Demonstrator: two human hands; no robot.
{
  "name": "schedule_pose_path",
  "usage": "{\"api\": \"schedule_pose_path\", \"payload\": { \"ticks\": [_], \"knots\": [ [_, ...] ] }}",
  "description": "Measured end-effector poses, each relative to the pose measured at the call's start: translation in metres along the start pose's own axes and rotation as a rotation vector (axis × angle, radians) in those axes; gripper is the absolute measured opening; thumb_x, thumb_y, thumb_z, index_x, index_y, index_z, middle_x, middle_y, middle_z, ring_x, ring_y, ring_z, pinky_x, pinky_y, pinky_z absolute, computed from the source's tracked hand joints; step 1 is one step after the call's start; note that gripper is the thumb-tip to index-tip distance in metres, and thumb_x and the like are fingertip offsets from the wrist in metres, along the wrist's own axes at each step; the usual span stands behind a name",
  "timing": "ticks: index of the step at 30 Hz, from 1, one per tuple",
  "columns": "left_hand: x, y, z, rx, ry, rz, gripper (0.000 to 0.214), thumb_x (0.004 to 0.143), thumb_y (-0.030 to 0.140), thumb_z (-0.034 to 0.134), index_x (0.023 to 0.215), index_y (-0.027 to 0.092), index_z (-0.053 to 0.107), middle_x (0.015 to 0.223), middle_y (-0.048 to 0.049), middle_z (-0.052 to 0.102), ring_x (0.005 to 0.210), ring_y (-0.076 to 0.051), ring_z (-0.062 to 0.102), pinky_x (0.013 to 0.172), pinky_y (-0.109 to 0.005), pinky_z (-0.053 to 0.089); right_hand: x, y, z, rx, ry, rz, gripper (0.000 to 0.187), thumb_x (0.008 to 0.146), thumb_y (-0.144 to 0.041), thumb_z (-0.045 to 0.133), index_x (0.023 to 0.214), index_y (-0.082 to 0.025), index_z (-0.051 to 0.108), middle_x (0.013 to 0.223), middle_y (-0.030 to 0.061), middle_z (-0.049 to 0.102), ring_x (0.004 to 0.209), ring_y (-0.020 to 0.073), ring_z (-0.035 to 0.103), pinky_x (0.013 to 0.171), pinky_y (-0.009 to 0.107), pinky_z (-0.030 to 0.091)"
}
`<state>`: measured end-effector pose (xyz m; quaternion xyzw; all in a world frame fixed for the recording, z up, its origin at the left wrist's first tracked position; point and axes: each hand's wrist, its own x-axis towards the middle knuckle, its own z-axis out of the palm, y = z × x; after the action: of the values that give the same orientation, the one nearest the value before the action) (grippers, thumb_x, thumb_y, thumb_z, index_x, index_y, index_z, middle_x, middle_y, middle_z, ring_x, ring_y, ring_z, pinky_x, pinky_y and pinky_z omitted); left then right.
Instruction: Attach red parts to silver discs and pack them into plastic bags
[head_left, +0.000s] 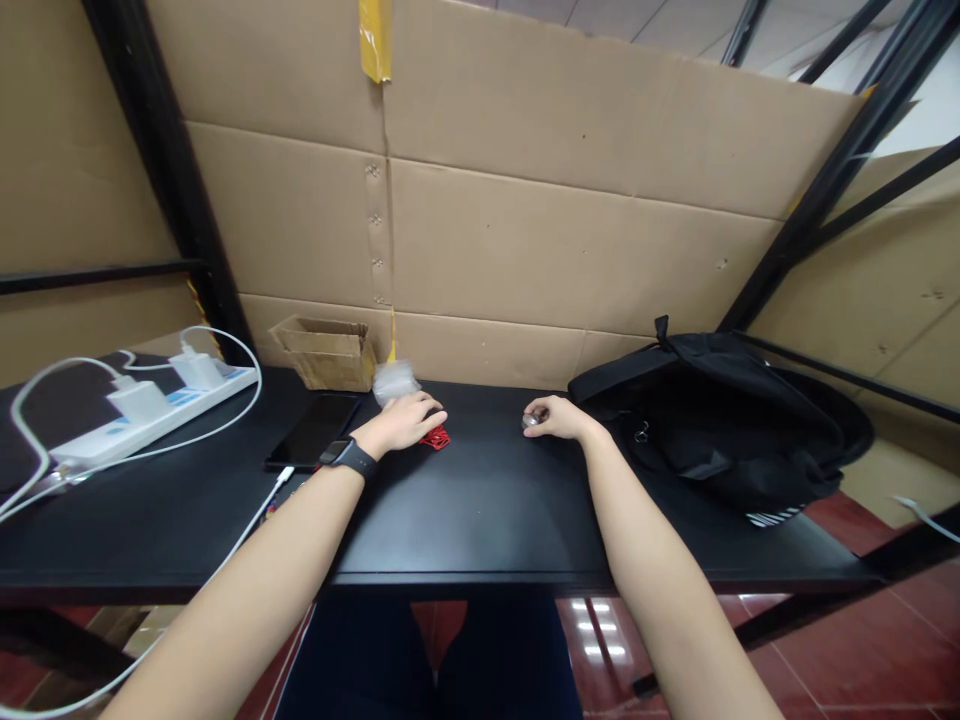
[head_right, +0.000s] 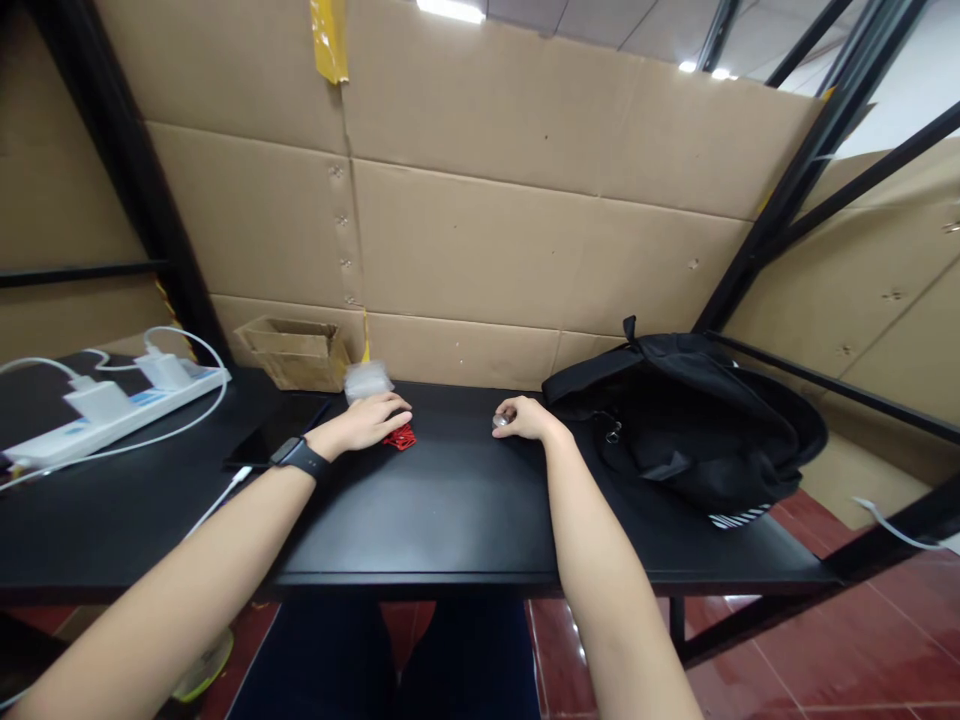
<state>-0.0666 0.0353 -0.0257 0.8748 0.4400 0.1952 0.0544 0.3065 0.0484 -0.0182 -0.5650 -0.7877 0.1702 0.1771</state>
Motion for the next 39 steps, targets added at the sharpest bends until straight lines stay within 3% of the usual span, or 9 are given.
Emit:
{"api": "schedule_pose_path", "payload": {
  "ticks": [5,14,21,27,35,39],
  "knots": [
    [-0.001,0.0,0.005,-0.116,-0.112,-0.03,0.061,0.1,0.062,0.028,0.126,0.022,0.066,0.134,-0.011,0.065,0.127,-0.027,0.057,0.109,-0.04,0.042,-0.002,-0.005,0.0,-0.049,0.015,0.029,0.048,0.061,-0.033,0.088,0.105,-0.019,0.075,0.092,0.0027,0.075,0.078,0.017,0.068,0.072,0.025,0.05],
    [0.0,0.003,0.006,-0.169,-0.176,0.059,0.065,0.101,0.061,0.025,0.128,0.017,0.064,0.136,-0.0125,0.063,0.13,-0.026,0.054,0.115,-0.038,0.037,-0.003,-0.02,0.004,-0.045,0.067,-0.022,0.054,0.057,-0.021,0.082,0.11,-0.021,0.071,0.086,-0.0017,0.074,0.076,0.0157,0.069,0.071,0.023,0.049],
    [0.0,0.005,0.005,-0.144,-0.203,0.065,0.065,0.1,0.06,0.024,0.122,0.016,0.067,0.134,-0.0132,0.063,0.128,-0.026,0.055,0.114,-0.037,0.037,-0.008,-0.026,-0.005,-0.003,0.1,-0.035,0.052,0.059,-0.021,0.081,0.109,-0.021,0.069,0.088,0.0002,0.075,0.074,0.0157,0.069,0.069,0.022,0.05],
    [0.001,0.003,0.006,-0.137,-0.208,0.066,0.065,0.101,0.06,0.024,0.122,0.016,0.067,0.132,-0.0139,0.063,0.124,-0.026,0.057,0.112,-0.037,0.039,-0.012,-0.03,-0.014,-0.022,0.057,-0.047,0.045,0.061,-0.021,0.084,0.104,-0.021,0.07,0.09,0.0017,0.076,0.076,0.0168,0.07,0.071,0.024,0.052],
    [0.0,0.003,0.006,-0.143,-0.205,0.062,0.066,0.1,0.062,0.026,0.122,0.016,0.068,0.132,-0.0133,0.063,0.123,-0.026,0.058,0.111,-0.036,0.039,-0.009,-0.02,-0.011,0.032,-0.052,0.016,0.059,0.056,-0.023,0.091,0.112,-0.02,0.071,0.1,0.0043,0.077,0.085,0.0195,0.072,0.077,0.026,0.053],
    [0.001,0.002,0.006,-0.143,-0.206,0.06,0.066,0.1,0.063,0.026,0.122,0.016,0.068,0.132,-0.0132,0.064,0.123,-0.026,0.057,0.112,-0.036,0.038,-0.006,-0.016,-0.008,-0.002,-0.054,-0.009,0.056,0.06,-0.022,0.089,0.113,-0.02,0.072,0.102,0.0045,0.078,0.088,0.0198,0.072,0.081,0.027,0.053]
  ]
}}
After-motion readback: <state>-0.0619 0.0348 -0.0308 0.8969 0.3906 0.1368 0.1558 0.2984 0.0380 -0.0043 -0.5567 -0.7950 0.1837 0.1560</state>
